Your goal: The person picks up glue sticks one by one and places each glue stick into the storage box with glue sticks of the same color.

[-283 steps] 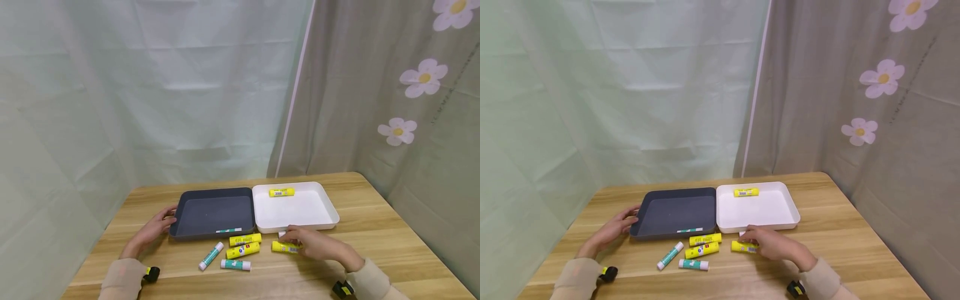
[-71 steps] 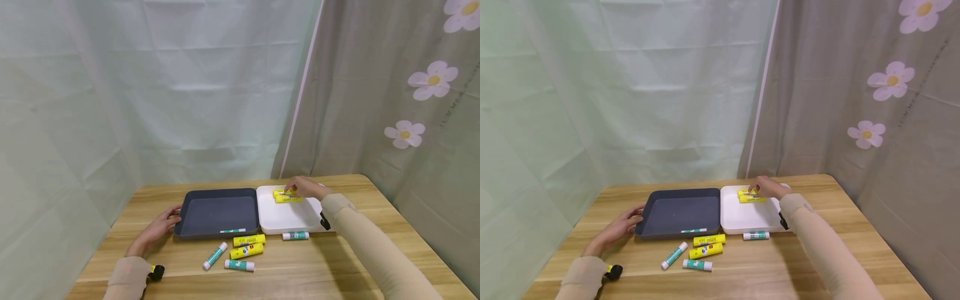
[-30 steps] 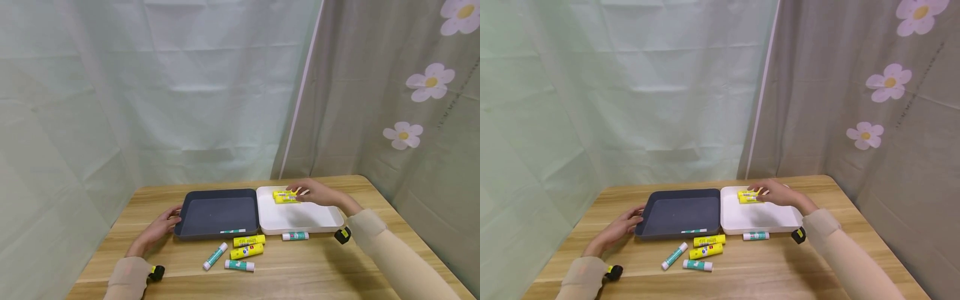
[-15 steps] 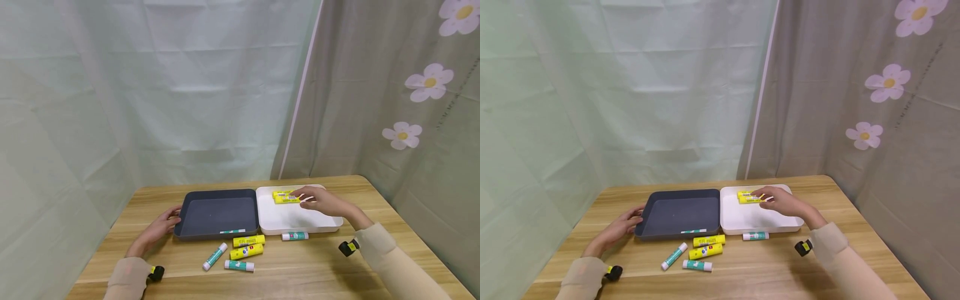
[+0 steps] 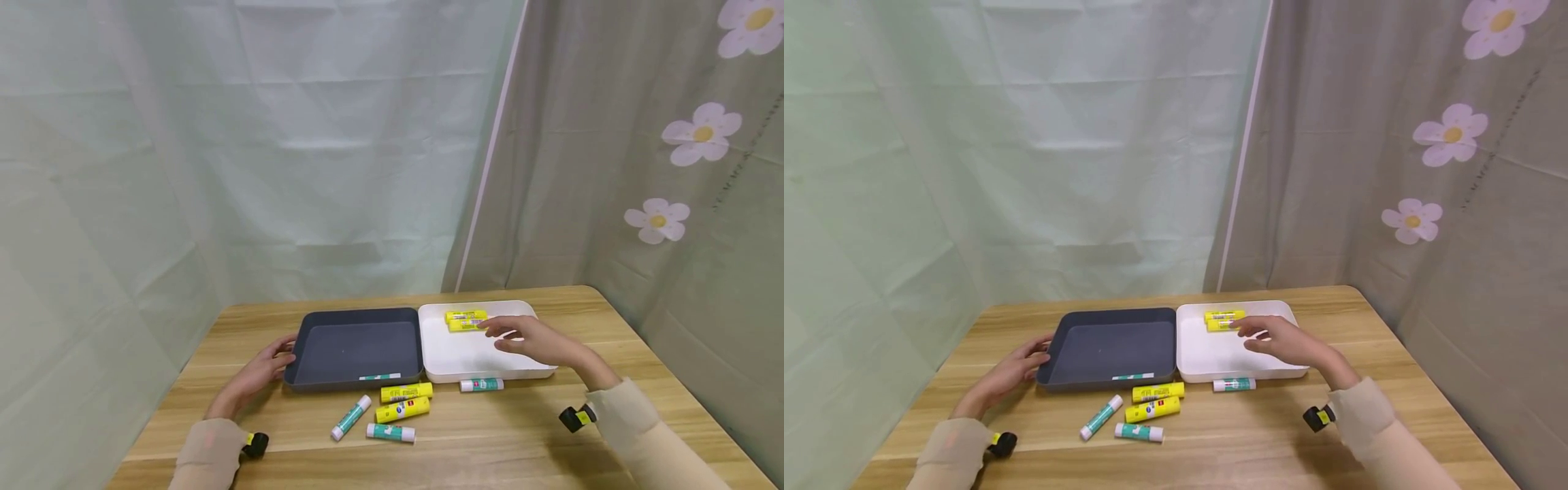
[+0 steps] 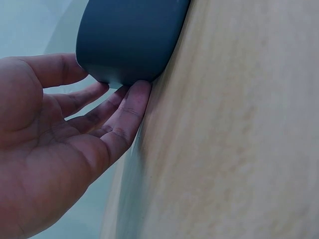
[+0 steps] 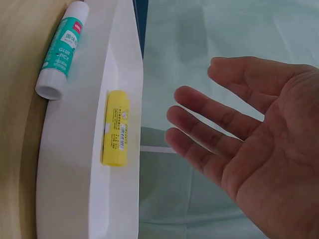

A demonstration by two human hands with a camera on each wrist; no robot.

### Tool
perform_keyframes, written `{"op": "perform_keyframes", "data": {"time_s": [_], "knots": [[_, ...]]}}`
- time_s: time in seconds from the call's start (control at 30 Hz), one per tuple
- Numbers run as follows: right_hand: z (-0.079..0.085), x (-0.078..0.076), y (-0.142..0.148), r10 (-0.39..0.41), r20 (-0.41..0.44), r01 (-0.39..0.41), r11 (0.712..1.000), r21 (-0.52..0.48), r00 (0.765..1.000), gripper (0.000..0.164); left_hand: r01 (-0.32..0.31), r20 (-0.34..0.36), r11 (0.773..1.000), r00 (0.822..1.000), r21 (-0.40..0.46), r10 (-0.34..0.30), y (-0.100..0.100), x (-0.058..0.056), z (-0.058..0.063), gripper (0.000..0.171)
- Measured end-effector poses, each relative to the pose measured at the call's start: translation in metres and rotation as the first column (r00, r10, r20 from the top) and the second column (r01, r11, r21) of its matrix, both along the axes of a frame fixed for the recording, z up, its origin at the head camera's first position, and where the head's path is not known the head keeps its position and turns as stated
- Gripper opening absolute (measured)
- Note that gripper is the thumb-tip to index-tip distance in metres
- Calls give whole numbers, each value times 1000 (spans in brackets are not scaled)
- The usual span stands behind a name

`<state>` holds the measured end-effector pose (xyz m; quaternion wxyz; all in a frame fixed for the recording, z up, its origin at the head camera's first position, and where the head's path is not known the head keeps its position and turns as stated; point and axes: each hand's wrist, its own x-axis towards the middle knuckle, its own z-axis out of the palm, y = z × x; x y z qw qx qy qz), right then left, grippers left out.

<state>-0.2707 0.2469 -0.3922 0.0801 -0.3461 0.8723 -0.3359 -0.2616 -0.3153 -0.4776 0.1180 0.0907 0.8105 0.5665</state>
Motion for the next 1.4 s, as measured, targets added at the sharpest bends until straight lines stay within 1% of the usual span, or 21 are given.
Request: {"op": "perform_keyframes", "data": {"time_s": [0.1,0.23,0.37,0.67,0.9,1.03,1.27,1.3,1.4], "knots": [[-3,4,2,9,-11,-9,1000,5,1000,35,3,-1,1000,1000,0,-3,1,-1,0,59],[-8,10,4,4,-26,-3,1000,19,1000,34,-1,0,1000,1000,0,1,1,-1,0,59],[-12,17,7,-7,-29,7,1000,6,1000,32,0,-3,1000,1000,0,0,1,-1,0,59],[-21,26,5,1,11,-1,1000,-6,1000,31,-2,-1,1000,1000,-11,2,3,0,1,59],[-26,30,4,9,25,-9,1000,-17,1000,30,-22,10,1000,1000,-21,23,2,-1,-1,57],[-27,31,3,11,39,-11,1000,-13,999,30,-19,8,1000,1000,-17,20,3,-1,-3,57],[-22,36,0,18,-28,-17,1000,18,999,27,-14,1,1000,1000,-13,14,3,-2,-2,58],[-21,37,-2,23,-21,-23,1000,17,1000,27,-11,-2,1000,1000,-14,11,2,-2,-2,58],[-22,38,-5,40,36,-40,999,13,999,28,-12,-5,1000,1000,-22,12,1,-2,-2,58]]}}
